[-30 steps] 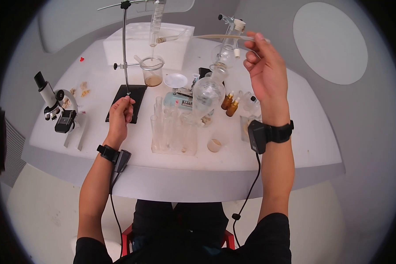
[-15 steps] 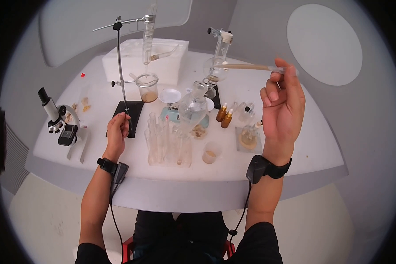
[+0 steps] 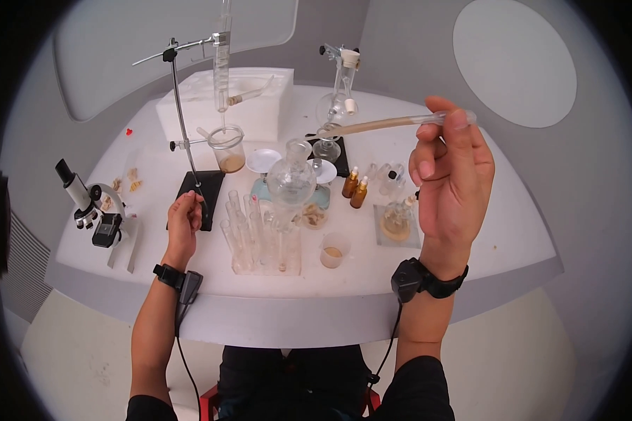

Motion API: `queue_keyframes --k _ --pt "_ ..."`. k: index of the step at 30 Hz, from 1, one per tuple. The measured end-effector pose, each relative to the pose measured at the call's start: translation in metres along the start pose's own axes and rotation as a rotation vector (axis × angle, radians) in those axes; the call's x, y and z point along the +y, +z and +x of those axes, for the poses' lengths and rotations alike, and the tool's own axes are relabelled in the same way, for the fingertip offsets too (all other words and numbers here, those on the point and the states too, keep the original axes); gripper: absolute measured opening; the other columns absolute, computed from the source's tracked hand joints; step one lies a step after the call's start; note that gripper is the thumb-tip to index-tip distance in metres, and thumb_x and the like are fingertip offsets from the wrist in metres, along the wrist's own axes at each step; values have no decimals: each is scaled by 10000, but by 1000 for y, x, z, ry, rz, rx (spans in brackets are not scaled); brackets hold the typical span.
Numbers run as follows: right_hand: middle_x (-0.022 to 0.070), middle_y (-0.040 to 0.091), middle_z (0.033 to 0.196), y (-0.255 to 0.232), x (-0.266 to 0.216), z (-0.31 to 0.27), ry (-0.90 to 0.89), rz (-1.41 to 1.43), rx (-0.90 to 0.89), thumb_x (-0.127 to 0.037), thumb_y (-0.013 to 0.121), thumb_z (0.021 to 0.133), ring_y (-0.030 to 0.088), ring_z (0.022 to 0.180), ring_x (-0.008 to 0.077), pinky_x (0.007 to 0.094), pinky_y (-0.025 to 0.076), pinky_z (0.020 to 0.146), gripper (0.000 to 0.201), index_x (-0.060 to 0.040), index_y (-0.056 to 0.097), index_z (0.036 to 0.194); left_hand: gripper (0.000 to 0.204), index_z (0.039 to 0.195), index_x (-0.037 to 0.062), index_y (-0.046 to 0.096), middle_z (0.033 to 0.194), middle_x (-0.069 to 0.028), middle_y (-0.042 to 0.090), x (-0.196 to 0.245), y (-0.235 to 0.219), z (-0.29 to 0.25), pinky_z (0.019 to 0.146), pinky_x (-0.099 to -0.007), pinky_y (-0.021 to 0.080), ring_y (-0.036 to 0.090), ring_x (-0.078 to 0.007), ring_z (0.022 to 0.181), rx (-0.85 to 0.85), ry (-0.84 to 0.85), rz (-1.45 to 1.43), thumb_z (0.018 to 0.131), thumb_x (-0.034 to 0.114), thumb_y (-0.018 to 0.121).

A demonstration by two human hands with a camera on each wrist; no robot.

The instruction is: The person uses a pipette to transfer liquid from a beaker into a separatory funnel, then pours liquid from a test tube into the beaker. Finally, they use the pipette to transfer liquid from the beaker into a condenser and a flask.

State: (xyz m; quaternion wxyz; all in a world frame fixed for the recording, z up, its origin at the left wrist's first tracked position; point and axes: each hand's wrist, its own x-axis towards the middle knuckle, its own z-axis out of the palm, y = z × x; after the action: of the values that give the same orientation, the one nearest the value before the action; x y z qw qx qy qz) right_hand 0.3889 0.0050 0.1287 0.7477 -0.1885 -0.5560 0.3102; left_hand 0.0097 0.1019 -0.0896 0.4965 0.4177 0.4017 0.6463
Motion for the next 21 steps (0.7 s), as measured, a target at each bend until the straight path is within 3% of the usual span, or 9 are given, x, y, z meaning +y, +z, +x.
queue_keyframes --k 21 --pt "61 666 824 21 -21 7 41 -226 -55 -284 618 1012 509 555 55 211 428 498 356 46 674 1133 277 855 95 655 619 68 497 3 0 -3 429 -191 238 336 -10 482 10 4 -35 1017 305 574"
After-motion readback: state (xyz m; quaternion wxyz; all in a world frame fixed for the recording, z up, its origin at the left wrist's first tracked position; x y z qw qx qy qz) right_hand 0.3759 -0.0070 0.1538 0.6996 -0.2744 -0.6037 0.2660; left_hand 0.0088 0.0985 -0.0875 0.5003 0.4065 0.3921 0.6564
